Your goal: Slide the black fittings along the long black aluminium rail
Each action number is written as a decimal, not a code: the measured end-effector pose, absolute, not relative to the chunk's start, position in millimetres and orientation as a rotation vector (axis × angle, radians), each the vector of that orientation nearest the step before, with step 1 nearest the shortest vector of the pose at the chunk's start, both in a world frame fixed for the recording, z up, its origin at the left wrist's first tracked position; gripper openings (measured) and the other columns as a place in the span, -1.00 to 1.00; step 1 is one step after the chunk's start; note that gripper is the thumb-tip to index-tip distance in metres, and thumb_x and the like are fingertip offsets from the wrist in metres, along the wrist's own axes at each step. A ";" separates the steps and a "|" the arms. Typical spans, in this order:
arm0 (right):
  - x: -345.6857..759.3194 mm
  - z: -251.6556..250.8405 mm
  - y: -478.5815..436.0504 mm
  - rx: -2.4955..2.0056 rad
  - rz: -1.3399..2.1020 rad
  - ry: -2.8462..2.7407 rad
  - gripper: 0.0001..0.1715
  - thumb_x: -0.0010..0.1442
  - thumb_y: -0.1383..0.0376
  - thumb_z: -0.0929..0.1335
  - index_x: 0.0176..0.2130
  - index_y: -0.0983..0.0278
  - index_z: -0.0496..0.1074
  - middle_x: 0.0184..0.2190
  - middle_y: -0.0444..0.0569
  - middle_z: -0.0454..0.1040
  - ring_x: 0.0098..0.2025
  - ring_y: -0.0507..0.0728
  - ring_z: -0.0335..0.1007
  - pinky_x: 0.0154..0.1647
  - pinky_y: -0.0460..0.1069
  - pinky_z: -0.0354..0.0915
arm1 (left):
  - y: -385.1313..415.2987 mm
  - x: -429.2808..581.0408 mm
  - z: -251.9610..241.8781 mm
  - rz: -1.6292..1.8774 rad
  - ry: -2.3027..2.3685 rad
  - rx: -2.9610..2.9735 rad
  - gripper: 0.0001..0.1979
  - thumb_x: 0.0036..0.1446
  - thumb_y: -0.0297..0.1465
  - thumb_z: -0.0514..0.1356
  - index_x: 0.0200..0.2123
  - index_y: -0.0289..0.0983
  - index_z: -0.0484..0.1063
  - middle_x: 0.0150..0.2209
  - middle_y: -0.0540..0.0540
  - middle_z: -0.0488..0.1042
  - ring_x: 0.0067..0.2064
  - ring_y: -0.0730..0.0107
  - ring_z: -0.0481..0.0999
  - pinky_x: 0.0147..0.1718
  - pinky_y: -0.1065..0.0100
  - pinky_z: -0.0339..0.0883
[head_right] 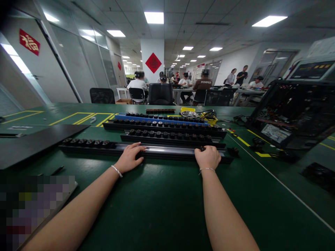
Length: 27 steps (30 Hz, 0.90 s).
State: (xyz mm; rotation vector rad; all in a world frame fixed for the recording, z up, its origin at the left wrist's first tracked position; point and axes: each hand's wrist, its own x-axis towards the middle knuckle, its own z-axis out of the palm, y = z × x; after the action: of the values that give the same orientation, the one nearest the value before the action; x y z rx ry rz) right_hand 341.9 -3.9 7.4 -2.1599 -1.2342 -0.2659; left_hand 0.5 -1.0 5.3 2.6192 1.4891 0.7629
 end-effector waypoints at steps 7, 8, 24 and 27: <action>342.5 9.9 -5.8 -2.182 -0.235 -1.225 -0.53 -0.03 0.15 0.25 -0.19 0.35 0.49 -0.16 0.15 0.42 -0.07 0.29 0.29 0.01 0.14 0.16 | -0.2 -0.6 3.1 0.792 1.464 2.634 -0.64 0.00 -0.36 0.14 -0.07 -0.16 0.37 0.03 -0.04 0.46 0.23 0.12 0.17 0.15 0.01 0.05; 342.7 10.0 -5.9 -2.181 -0.229 -1.231 -0.52 -0.03 0.15 0.25 -0.18 0.35 0.49 -0.16 0.15 0.42 -0.07 0.29 0.29 0.01 0.15 0.16 | -0.1 -0.7 3.2 0.790 1.464 2.634 -0.64 0.00 -0.36 0.14 -0.07 -0.16 0.37 0.03 -0.03 0.46 0.23 0.12 0.17 0.15 0.02 0.05; 354.6 3.5 -8.9 -2.111 -0.322 -1.383 -0.58 -0.03 0.18 0.27 -0.20 0.34 0.43 -0.20 0.13 0.40 -0.12 0.26 0.28 -0.08 0.11 0.19 | -0.4 0.4 4.7 0.763 1.480 2.640 -0.64 0.02 -0.36 0.13 -0.06 -0.17 0.38 0.02 -0.03 0.46 0.23 0.14 0.18 0.16 0.05 0.04; 357.6 3.3 -7.5 -2.119 -0.320 -1.379 -0.58 -0.05 0.17 0.27 -0.21 0.34 0.43 -0.19 0.13 0.40 -0.11 0.27 0.28 -0.08 0.11 0.19 | -0.4 0.4 4.9 0.759 1.485 2.635 -0.64 0.02 -0.35 0.12 -0.06 -0.16 0.38 0.03 -0.03 0.46 0.23 0.14 0.18 0.17 0.05 0.03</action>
State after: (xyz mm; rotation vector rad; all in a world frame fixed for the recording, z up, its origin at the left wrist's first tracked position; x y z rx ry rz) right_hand 357.6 -7.5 3.3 -2.1193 -1.3794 -0.3202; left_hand 0.4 -0.4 4.9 2.6347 1.4848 0.7590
